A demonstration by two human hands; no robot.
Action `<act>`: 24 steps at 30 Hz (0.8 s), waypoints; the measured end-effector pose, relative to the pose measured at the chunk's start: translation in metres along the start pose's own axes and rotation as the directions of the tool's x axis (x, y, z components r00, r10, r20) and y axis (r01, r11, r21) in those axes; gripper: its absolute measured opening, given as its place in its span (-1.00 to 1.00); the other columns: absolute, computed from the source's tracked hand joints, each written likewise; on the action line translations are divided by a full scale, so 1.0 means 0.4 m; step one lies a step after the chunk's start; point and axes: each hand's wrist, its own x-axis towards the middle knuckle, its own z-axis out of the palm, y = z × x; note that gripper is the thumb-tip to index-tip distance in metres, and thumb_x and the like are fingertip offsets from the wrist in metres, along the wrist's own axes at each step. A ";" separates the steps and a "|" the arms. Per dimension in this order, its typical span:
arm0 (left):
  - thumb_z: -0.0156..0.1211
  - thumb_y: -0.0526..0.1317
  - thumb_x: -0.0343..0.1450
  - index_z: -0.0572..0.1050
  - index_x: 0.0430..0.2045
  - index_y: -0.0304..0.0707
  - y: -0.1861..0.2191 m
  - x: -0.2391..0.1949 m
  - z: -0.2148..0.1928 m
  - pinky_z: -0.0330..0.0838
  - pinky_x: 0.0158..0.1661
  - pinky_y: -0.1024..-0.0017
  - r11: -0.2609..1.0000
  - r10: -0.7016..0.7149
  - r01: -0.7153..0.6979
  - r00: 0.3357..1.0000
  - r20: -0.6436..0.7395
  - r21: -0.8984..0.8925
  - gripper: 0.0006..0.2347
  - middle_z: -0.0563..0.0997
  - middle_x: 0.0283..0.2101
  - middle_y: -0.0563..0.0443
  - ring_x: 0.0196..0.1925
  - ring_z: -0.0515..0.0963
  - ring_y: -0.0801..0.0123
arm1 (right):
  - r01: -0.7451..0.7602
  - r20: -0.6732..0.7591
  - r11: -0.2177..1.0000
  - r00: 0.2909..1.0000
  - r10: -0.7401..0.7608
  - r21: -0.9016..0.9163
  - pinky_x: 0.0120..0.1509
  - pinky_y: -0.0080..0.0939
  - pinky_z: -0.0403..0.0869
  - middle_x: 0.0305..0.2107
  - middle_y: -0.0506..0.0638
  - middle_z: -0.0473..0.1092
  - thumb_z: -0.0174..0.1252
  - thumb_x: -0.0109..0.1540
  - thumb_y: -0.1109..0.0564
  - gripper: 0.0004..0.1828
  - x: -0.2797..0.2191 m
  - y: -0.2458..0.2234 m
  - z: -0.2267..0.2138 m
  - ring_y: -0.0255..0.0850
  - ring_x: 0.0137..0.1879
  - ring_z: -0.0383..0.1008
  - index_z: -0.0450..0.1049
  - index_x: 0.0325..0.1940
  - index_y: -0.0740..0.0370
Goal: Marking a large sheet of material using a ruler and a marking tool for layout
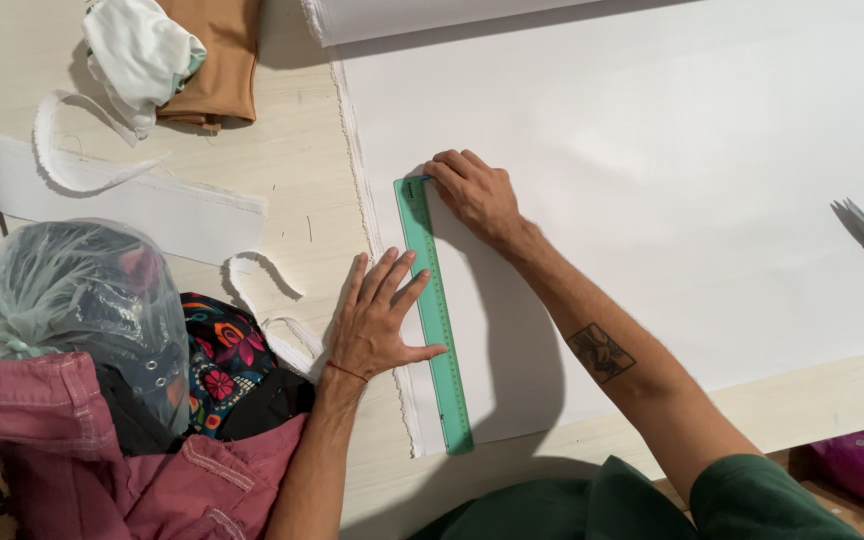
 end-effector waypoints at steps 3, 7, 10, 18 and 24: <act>0.29 0.65 0.27 0.59 0.46 0.06 -0.001 0.001 0.000 0.05 0.74 -0.23 1.000 0.006 -0.006 1.000 -0.008 0.002 -0.05 0.51 0.61 -0.11 0.71 0.39 0.00 | -0.013 0.017 1.000 1.000 0.013 0.012 -0.26 -0.22 0.69 -0.04 -0.16 0.54 0.21 0.59 0.08 -0.89 0.001 -0.005 -0.003 -0.22 -0.09 0.62 0.62 0.18 -0.03; 0.29 0.65 0.27 0.58 0.46 0.07 0.000 0.002 0.002 0.04 0.74 -0.22 1.000 0.007 -0.007 1.000 -0.017 0.003 -0.06 0.51 0.61 -0.11 0.71 0.40 0.00 | 0.001 0.028 0.999 1.000 -0.002 0.032 -0.25 -0.22 0.70 -0.04 -0.13 0.53 0.21 0.59 0.10 -0.86 0.001 -0.002 -0.006 -0.20 -0.08 0.63 0.62 0.22 -0.03; 0.30 0.65 0.27 0.59 0.46 0.06 0.000 -0.001 0.004 0.03 0.74 -0.23 1.000 0.004 -0.004 1.000 -0.015 -0.007 -0.05 0.51 0.61 -0.12 0.71 0.40 -0.01 | -0.002 0.019 1.000 1.000 0.001 0.017 -0.26 -0.23 0.69 -0.05 -0.14 0.55 0.23 0.58 0.10 -0.89 0.005 -0.007 -0.011 -0.21 -0.09 0.64 0.62 0.18 -0.01; 0.33 0.65 0.27 0.58 0.48 0.05 -0.002 -0.001 -0.002 -0.02 0.75 -0.22 1.000 0.000 0.001 1.000 0.027 -0.018 -0.04 0.50 0.62 -0.12 0.74 0.35 -0.01 | -0.005 0.004 1.000 1.000 0.005 0.012 -0.25 -0.22 0.69 -0.04 -0.14 0.55 0.24 0.56 0.11 -0.88 0.006 -0.008 -0.010 -0.21 -0.08 0.63 0.62 0.18 -0.01; 0.34 0.63 0.27 0.56 0.50 0.04 -0.001 0.002 -0.010 -0.02 0.76 -0.21 1.000 -0.006 0.007 1.000 0.027 -0.013 -0.03 0.48 0.65 -0.12 0.78 0.29 -0.03 | -0.004 -0.004 1.000 1.000 0.004 0.013 -0.24 -0.22 0.68 -0.03 -0.16 0.55 0.24 0.57 0.09 -0.89 0.001 -0.003 0.001 -0.21 -0.09 0.63 0.61 0.18 -0.02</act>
